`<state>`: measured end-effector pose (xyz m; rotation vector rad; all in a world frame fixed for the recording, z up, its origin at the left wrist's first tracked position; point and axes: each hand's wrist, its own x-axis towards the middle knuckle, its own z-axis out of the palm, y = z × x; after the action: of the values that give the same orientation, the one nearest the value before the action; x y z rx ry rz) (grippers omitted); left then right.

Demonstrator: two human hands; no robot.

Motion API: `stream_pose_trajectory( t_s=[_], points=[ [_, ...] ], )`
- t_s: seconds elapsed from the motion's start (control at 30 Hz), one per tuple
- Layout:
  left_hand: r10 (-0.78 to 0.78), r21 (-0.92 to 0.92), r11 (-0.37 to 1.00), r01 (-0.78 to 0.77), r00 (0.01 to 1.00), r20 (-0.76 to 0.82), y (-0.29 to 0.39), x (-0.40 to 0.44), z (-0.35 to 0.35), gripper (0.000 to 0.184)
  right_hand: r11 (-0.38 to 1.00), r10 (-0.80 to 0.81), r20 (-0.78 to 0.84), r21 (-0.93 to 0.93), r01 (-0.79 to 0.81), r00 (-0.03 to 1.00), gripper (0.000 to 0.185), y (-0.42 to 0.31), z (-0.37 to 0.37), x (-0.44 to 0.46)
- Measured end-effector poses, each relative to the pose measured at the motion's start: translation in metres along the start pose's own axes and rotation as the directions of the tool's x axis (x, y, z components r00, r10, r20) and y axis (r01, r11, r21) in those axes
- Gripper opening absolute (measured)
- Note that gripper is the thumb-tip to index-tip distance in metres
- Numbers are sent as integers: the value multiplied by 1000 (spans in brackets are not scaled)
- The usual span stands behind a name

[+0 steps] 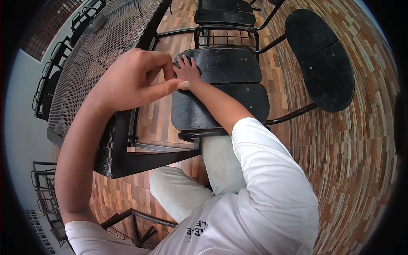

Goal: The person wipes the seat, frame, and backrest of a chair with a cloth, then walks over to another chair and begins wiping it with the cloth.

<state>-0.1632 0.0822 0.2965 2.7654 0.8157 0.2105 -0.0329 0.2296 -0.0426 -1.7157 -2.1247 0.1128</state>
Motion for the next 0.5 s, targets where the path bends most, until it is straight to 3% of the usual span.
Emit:
stream_pose_trajectory(
  t_s=[0.03, 0.07, 0.17, 0.2, 0.27, 0.37, 0.5],
  points=[
    [-20, 48, 999, 18, 999, 41, 1, 1, -2, 34, 999, 2, -2, -37, -2, 1000, 75, 12, -5, -3],
    [-44, 96, 995, 36, 996, 81, 2, 1, -1, 32, 992, 108, -45, -55, -110, 993, 75, 34, -16, -4],
    [-35, -12, 999, 36, 996, 77, 5, -5, 7, 28, 921, 370, -149, -68, -383, 917, 76, 122, -45, -15],
    [-29, -54, 998, 33, 997, 75, 6, -6, 5, 27, 915, 382, -138, -84, -395, 914, 76, 139, -50, -28],
    [26, -78, 997, -23, 999, 42, 9, -6, 2, 26, 810, 545, -207, -117, -574, 812, 74, 163, -67, -45],
    [95, -196, 976, -98, 995, -25, 8, -10, 2, 27, 720, 650, -187, -159, -675, 737, 75, 157, -83, -77],
    [218, -474, 851, -227, 973, -74, 0, -5, -8, 29, 736, 638, -123, -190, -649, 760, 77, 123, -91, -149]
  ],
)
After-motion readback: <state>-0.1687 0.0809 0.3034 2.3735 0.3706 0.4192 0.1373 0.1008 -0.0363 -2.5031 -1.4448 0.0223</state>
